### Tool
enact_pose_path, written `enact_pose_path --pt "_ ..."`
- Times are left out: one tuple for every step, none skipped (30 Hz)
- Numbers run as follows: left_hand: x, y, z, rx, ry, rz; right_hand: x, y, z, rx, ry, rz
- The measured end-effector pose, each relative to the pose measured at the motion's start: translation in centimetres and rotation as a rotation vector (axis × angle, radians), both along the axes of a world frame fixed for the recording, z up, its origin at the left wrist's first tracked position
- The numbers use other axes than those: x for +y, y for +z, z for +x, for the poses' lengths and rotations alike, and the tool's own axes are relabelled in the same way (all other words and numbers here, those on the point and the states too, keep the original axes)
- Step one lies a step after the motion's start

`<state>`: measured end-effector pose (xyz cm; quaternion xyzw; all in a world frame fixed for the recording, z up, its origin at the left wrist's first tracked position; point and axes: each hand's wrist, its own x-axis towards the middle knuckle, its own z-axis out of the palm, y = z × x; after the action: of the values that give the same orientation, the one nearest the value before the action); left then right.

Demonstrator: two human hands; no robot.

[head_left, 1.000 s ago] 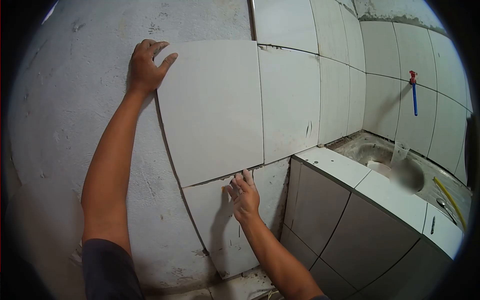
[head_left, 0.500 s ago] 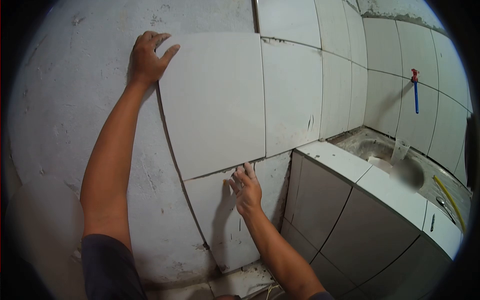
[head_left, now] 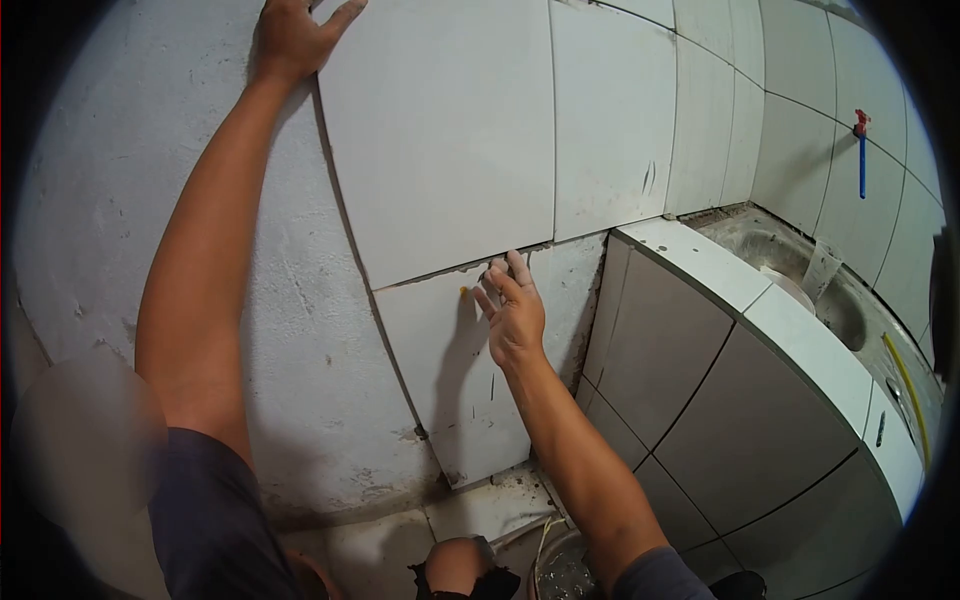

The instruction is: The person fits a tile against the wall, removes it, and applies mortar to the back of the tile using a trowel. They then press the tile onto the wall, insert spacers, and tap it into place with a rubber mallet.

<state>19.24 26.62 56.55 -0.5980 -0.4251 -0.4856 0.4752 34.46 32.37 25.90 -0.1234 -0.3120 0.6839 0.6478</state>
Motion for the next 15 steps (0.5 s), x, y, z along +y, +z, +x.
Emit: enact_pose_path --pt "0.1 0.1 -0.2 -0.024 -0.006 0.007 0.0 -0.1 -0.1 0.001 -0.003 0.006" --pt "0.3 0.0 -0.4 -0.030 0.008 0.002 0.1 -0.2 -0.2 -0.006 0.010 0.000" --pt "0.4 -0.1 -0.4 -0.029 -0.016 0.015 0.2 -0.3 -0.2 0.001 0.004 0.010" --pt "0.4 -0.2 -0.5 -0.027 -0.042 0.028 0.2 -0.3 -0.2 0.008 -0.004 0.020" --pt "0.5 0.1 -0.7 -0.029 0.021 0.021 0.2 -0.3 -0.2 -0.003 -0.017 0.013" --pt "0.5 0.1 -0.8 -0.033 0.027 0.016 0.3 -0.3 -0.2 -0.006 -0.011 0.008" --pt "0.5 0.1 -0.9 -0.022 0.043 0.020 0.4 -0.4 -0.2 -0.008 -0.018 0.013" --pt "0.5 0.2 -0.9 -0.011 0.058 0.023 0.4 -0.5 -0.2 -0.010 -0.025 0.017" --pt "0.5 0.1 -1.0 -0.014 0.062 0.018 0.4 -0.4 -0.2 -0.015 -0.024 0.019" --pt "0.5 0.1 -1.1 -0.010 0.047 0.020 0.4 -0.5 -0.2 -0.020 -0.021 0.015" --pt "0.6 0.1 -1.1 -0.007 0.030 0.021 0.5 -0.5 -0.2 -0.026 -0.027 0.024" --pt "0.8 0.2 -1.3 -0.012 0.032 0.013 0.4 -0.5 -0.2 -0.033 -0.031 0.033" --pt "1.0 0.3 -1.5 0.014 0.039 0.043 0.3 -0.4 -0.1 -0.037 -0.031 0.032" --pt "1.2 0.3 -1.7 0.041 0.045 0.071 0.2 -0.3 -0.1 -0.042 -0.027 0.020" --pt "1.2 0.3 -1.7 0.037 0.049 0.059 0.1 -0.3 0.0 -0.044 -0.029 0.030"
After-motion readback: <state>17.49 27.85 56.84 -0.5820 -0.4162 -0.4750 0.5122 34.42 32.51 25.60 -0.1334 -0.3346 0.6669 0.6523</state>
